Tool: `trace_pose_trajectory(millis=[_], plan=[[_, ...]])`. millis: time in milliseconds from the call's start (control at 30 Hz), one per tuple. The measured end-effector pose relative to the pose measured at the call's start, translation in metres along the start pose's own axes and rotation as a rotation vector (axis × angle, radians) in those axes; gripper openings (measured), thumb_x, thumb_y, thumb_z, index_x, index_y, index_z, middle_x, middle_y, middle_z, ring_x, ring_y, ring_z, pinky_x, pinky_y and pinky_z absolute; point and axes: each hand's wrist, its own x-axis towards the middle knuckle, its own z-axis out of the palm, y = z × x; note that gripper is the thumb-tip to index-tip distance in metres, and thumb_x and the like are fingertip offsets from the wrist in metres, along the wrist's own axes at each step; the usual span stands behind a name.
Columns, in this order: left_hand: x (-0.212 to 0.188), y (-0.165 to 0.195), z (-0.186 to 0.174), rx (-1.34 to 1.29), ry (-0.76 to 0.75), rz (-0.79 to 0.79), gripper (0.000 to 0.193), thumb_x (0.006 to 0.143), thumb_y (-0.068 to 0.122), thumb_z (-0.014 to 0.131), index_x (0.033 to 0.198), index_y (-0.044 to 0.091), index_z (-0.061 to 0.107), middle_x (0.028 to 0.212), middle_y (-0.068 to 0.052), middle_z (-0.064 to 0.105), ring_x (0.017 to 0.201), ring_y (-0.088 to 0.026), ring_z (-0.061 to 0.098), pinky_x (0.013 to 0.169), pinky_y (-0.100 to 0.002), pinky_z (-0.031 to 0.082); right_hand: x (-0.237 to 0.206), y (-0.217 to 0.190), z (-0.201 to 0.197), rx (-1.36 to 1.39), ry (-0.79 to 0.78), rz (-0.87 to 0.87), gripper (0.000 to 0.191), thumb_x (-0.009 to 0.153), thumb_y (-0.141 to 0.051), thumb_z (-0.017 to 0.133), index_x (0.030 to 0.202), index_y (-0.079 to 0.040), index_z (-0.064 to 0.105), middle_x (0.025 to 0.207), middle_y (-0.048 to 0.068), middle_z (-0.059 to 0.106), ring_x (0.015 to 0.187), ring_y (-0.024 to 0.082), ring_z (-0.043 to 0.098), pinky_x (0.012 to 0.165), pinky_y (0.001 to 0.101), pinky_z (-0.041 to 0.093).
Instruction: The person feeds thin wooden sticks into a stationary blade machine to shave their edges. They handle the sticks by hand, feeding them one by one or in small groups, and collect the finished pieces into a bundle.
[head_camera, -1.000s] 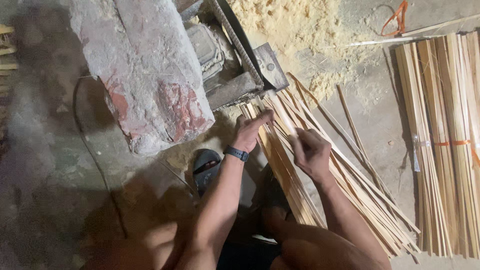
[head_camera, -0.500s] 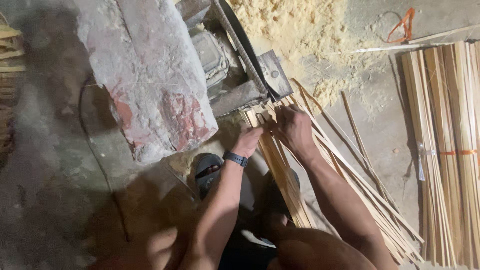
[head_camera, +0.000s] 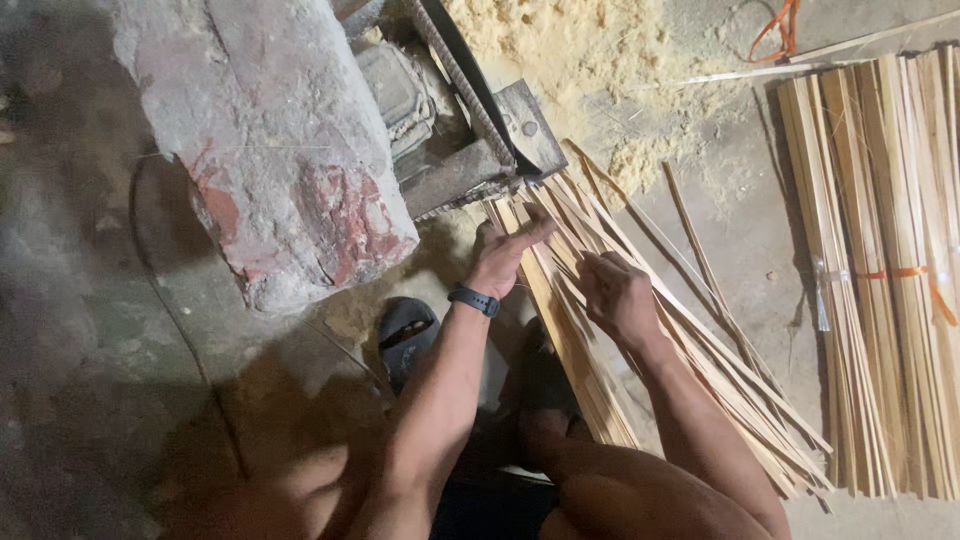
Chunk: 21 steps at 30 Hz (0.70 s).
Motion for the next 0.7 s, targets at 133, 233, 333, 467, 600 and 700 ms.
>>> trace_pose_trajectory(millis=[133, 233, 333, 467, 600, 700], plan=[[0.000, -0.002, -0.001, -0.059, -0.148, 0.094, 0.072, 0.091, 0.026, 0.082, 0.138, -0.022, 0.057, 0.127, -0.021, 0.071, 0.122, -0.028, 0.065, 0.116, -0.039, 0.040, 0.024, -0.003, 0.017, -0.142, 0.028, 0.026, 0.012, 0.098, -0.004, 0.065, 0.092, -0.001, 0.075, 0.068, 0.012, 0.066, 0.052, 0.020, 0.060, 0.043, 0.0368, 0.048], [0.002, -0.007, -0.005, -0.019, -0.005, 0.008, 0.080, 0.090, 0.016, 0.079, 0.145, -0.015, 0.030, 0.123, -0.016, 0.067, 0.120, -0.021, 0.062, 0.114, -0.037, 0.042, 0.056, -0.020, 0.028, -0.091, 0.108, -0.092, 0.012, 0.097, 0.001, 0.063, 0.085, 0.000, 0.066, 0.074, 0.014, 0.063, 0.058, 0.023, 0.060, 0.050, 0.0398, 0.049], [0.003, -0.010, -0.007, 0.046, 0.164, 0.047, 0.076, 0.091, 0.007, 0.074, 0.143, -0.016, 0.024, 0.110, -0.012, 0.056, 0.105, -0.021, 0.054, 0.090, -0.041, 0.047, 0.081, -0.033, 0.034, -0.059, 0.066, -0.070, 0.020, 0.092, -0.003, 0.071, 0.074, -0.001, 0.062, 0.064, 0.014, 0.059, 0.055, 0.028, 0.059, 0.047, 0.0440, 0.046], [0.003, -0.009, -0.007, -0.135, 0.117, 0.013, 0.087, 0.086, 0.012, 0.076, 0.147, -0.010, 0.018, 0.102, -0.013, 0.062, 0.094, -0.022, 0.062, 0.081, -0.038, 0.058, 0.079, -0.035, 0.025, -0.083, 0.051, -0.101, 0.003, 0.088, -0.002, 0.070, 0.087, -0.001, 0.067, 0.079, 0.017, 0.065, 0.066, 0.030, 0.063, 0.057, 0.0435, 0.052], [0.002, -0.002, -0.004, -0.194, -0.021, -0.053, 0.077, 0.089, 0.013, 0.091, 0.139, -0.014, 0.039, 0.122, -0.018, 0.075, 0.110, -0.015, 0.066, 0.085, -0.024, 0.048, 0.049, -0.026, -0.009, -0.219, 0.143, -0.230, 0.015, 0.090, -0.003, 0.067, 0.104, 0.000, 0.073, 0.093, 0.019, 0.070, 0.077, 0.030, 0.068, 0.060, 0.0371, 0.057], [0.000, 0.003, -0.003, -0.234, -0.142, 0.016, 0.052, 0.085, 0.015, 0.092, 0.120, -0.011, 0.064, 0.111, -0.023, 0.069, 0.099, -0.033, 0.063, 0.090, -0.046, 0.054, 0.020, -0.026, -0.019, -0.259, 0.156, -0.259, 0.024, 0.090, -0.010, 0.070, 0.110, 0.002, 0.072, 0.094, 0.022, 0.068, 0.080, 0.032, 0.068, 0.063, 0.0382, 0.057]])
